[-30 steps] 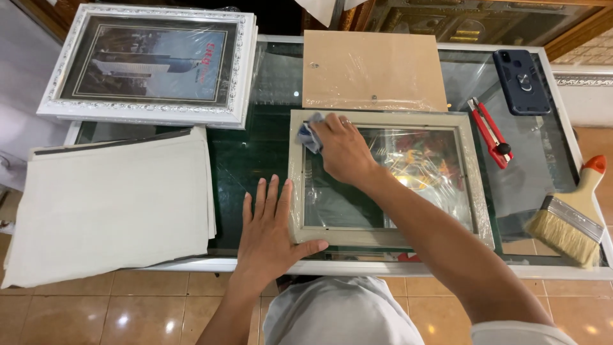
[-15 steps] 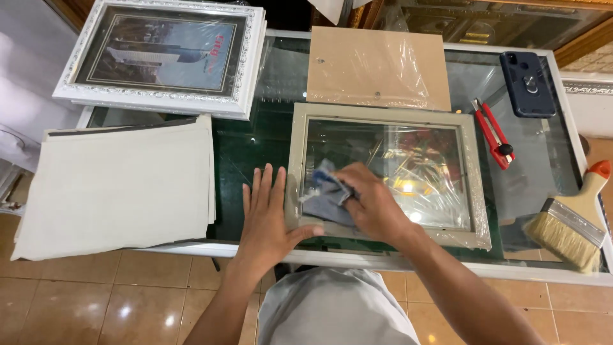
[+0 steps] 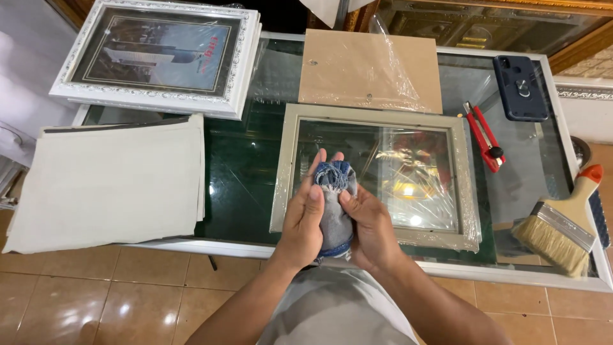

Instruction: Clean picture frame glass and assemble a photo into a frame by securing it with tape and a backing board.

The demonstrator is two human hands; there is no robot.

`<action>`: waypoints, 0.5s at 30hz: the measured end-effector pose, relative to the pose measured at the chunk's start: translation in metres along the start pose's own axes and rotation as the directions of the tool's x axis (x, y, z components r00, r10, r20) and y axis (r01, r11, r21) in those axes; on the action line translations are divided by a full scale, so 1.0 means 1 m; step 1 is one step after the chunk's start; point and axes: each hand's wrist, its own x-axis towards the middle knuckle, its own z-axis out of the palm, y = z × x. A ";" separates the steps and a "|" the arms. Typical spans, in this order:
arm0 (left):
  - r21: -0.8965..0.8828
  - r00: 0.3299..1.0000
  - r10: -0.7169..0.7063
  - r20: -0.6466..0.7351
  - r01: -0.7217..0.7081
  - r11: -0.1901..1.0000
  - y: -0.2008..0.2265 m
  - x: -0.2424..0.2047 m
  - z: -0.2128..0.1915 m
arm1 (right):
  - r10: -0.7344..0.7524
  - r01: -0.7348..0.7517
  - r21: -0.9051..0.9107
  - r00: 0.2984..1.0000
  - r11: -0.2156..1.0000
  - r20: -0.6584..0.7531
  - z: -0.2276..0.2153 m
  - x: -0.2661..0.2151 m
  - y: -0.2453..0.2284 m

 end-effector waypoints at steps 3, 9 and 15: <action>0.022 0.999 -0.034 0.018 0.033 0.999 0.000 0.000 0.006 | -0.014 0.017 -0.157 1.000 0.987 0.019 -0.017 0.014 -0.004; 0.277 0.993 -0.118 0.019 0.109 0.955 0.012 0.010 0.006 | -0.293 0.300 -0.836 0.940 0.459 0.177 -0.066 0.045 -0.024; 0.855 0.993 -0.023 -0.113 0.109 0.506 -0.009 0.078 -0.034 | -0.440 0.388 -0.917 0.842 0.093 0.312 -0.092 0.069 -0.081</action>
